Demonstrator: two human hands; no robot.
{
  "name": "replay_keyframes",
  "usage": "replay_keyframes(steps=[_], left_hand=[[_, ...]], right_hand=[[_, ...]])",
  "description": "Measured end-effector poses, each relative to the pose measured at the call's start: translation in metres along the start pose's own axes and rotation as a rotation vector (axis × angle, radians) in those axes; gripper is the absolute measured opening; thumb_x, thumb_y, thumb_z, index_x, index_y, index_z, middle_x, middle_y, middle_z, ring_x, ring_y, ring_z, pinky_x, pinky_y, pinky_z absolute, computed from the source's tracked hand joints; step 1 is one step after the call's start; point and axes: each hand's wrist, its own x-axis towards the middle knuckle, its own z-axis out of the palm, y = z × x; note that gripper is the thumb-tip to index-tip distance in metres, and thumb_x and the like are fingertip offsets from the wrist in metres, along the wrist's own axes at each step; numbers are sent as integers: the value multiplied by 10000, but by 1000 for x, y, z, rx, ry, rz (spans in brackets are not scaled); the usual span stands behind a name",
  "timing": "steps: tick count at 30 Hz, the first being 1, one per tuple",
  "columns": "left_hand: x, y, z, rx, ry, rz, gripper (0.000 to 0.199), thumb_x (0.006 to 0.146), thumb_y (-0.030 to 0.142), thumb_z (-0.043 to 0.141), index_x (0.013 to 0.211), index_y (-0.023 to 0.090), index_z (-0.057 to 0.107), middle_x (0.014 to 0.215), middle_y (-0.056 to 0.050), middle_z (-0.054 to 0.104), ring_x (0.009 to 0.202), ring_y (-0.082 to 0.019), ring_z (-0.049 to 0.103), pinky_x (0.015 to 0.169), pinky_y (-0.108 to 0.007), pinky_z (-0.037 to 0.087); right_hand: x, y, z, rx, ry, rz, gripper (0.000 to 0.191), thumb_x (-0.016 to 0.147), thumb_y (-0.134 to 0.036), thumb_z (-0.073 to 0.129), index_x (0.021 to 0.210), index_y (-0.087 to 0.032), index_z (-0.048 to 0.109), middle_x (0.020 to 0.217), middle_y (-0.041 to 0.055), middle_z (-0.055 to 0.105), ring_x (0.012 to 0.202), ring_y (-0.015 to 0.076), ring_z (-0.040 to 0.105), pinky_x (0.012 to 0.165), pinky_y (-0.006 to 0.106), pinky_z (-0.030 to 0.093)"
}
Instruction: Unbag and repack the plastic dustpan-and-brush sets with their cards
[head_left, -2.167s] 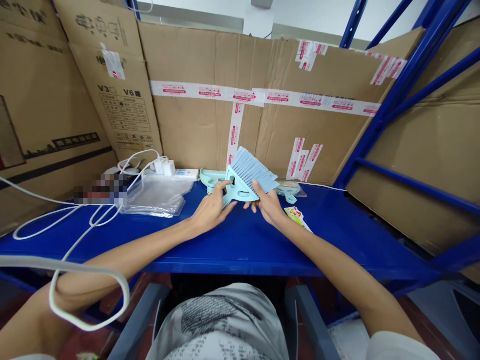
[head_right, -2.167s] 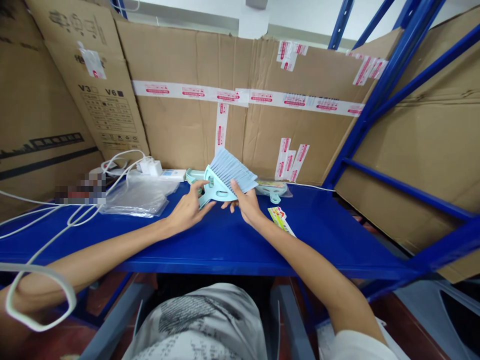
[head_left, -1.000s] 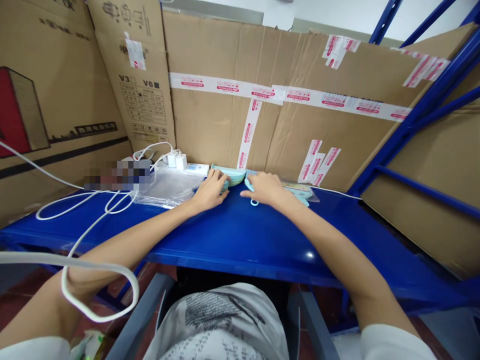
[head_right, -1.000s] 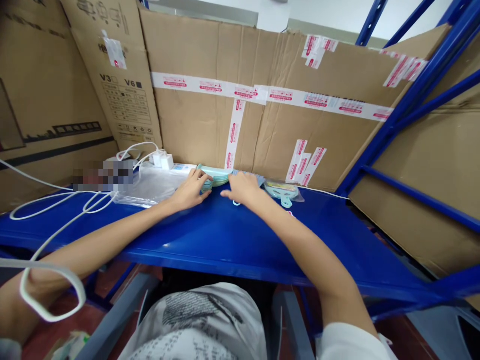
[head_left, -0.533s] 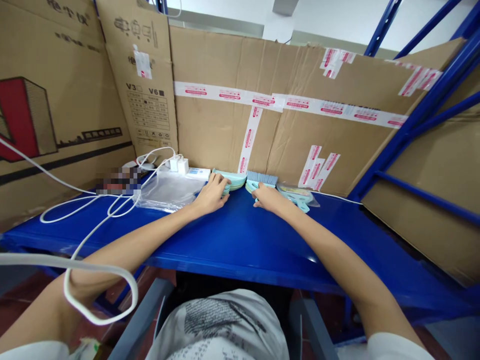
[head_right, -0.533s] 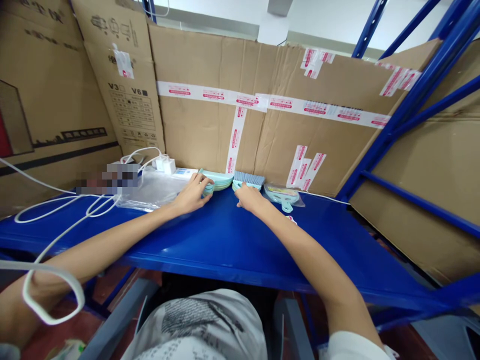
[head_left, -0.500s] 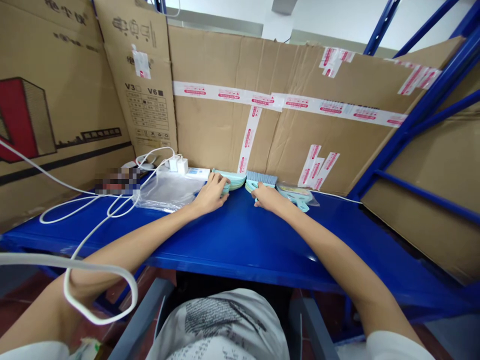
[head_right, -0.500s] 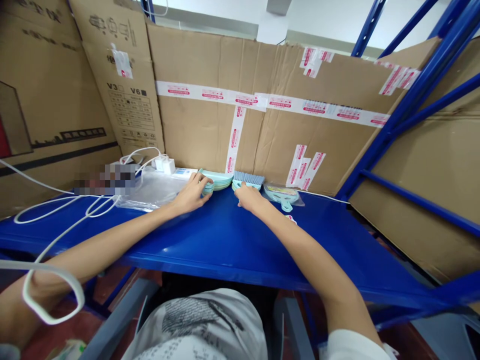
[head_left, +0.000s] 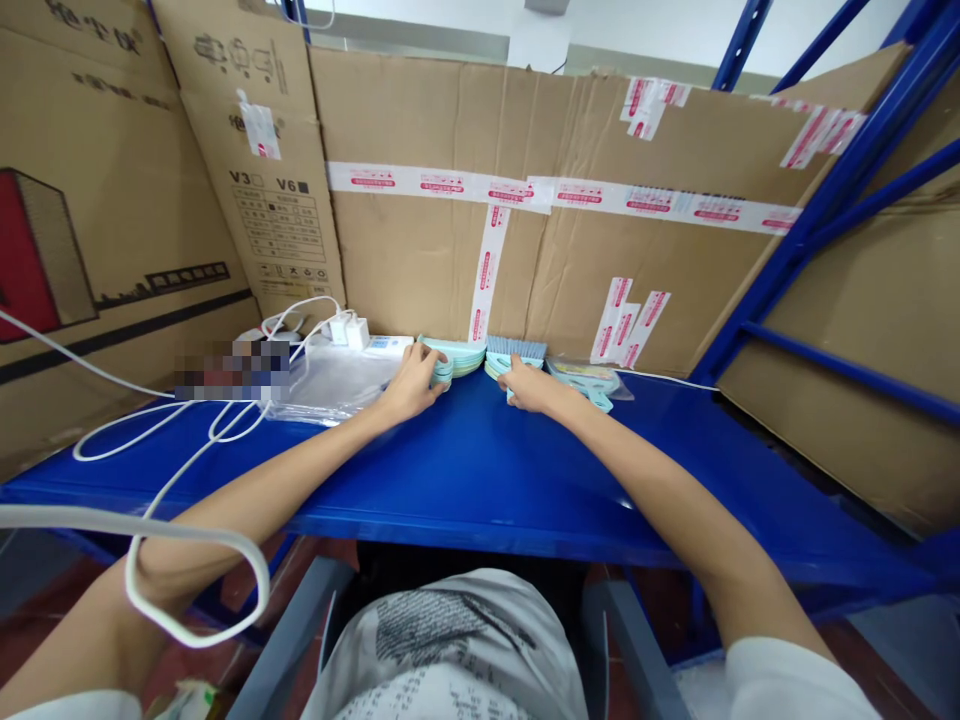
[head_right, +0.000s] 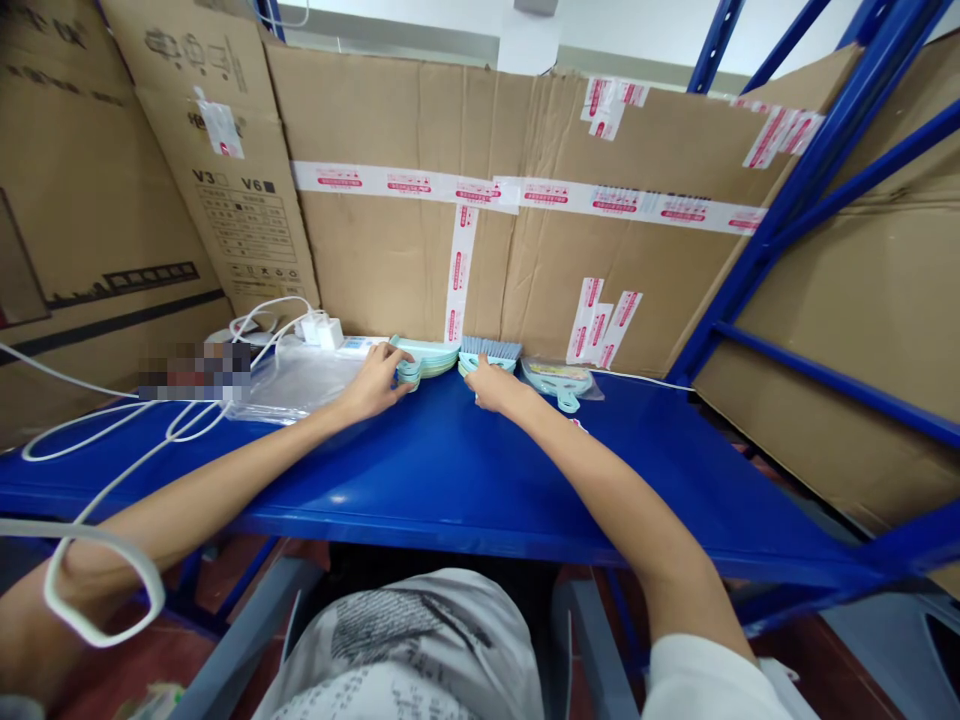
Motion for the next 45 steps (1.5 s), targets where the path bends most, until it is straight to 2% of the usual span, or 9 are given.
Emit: replay_keyframes(steps=[6, 10, 19, 24, 29, 32, 35, 40, 45], left_hand=[[0, -2, 2, -52, -19, -22, 357, 862, 256, 739, 1184, 194, 599, 1181, -117, 484, 1134, -305, 558, 1008, -486, 547], [0, -3, 3, -59, -18, -21, 326, 873, 267, 721, 1168, 205, 598, 1167, -104, 480, 1119, -295, 570, 1014, -496, 546], [-1, -5, 4, -57, -37, -28, 398, 880, 290, 710, 1235, 191, 559, 1205, -129, 481, 1111, -295, 581, 1031, -493, 548], [-2, 0, 1, -11, -23, -42, 420, 915, 353, 695, 1271, 190, 543, 1220, -142, 499, 1172, -325, 566, 1073, -514, 514], [-2, 10, -3, 29, -7, -52, 433, 976, 450, 630, 1306, 186, 539, 1237, -156, 530, 1249, -358, 541, 1121, -545, 469], [-2, 14, -6, 30, -20, -82, 438, 1023, 493, 538, 1311, 163, 546, 1253, -176, 543, 1265, -367, 538, 1124, -551, 462], [-2, 16, -8, 25, -21, -109, 460, 1052, 525, 464, 1314, 158, 555, 1253, -185, 552, 1262, -368, 540, 1108, -556, 469], [-1, 16, -10, 23, 17, -127, 480, 1064, 560, 414, 1298, 174, 577, 1218, -177, 556, 1243, -371, 540, 1091, -569, 475], [0, 20, -12, 23, 91, -100, 444, 1064, 521, 432, 1290, 171, 583, 1220, -174, 556, 1266, -371, 520, 1130, -558, 444]], right_hand=[[4, 10, -2, 42, 14, -11, 377, 1019, -395, 632, 1307, -165, 710, 1336, 208, 610, 1013, 266, 730, 881, 317, 511], [9, 22, -6, 68, 41, -56, 330, 1070, -376, 547, 1280, -192, 722, 1205, 151, 725, 1152, 262, 698, 912, 287, 480], [5, 38, -19, 204, 74, -82, 563, 1044, -442, 603, 1541, -186, 537, 1476, 167, 654, 1339, 288, 628, 1072, 345, 458], [-19, 75, -35, 217, 255, 241, 526, 1062, -500, 528, 1453, -154, 595, 1442, 206, 662, 1306, 346, 642, 1062, 421, 483], [-47, 96, -2, 139, 15, 600, 671, 976, -574, 633, 1447, -101, 570, 1419, 276, 649, 1293, 403, 648, 1008, 474, 515], [-54, 98, 22, 225, -107, 672, 785, 888, -550, 758, 1491, -112, 511, 1363, 264, 683, 1058, 340, 766, 943, 443, 561], [-53, 107, 34, 359, -106, 707, 733, 858, -393, 799, 1481, -135, 514, 1322, 241, 708, 739, 248, 788, 793, 396, 612], [-59, 142, 39, 577, -5, 763, 706, 815, -255, 815, 1456, -127, 549, 1173, 224, 760, 712, 252, 788, 608, 332, 618], [-83, 185, 42, 879, 134, 817, 679, 801, -153, 804, 1429, -122, 550, 921, 148, 787, 729, 234, 780, 603, 291, 621]])
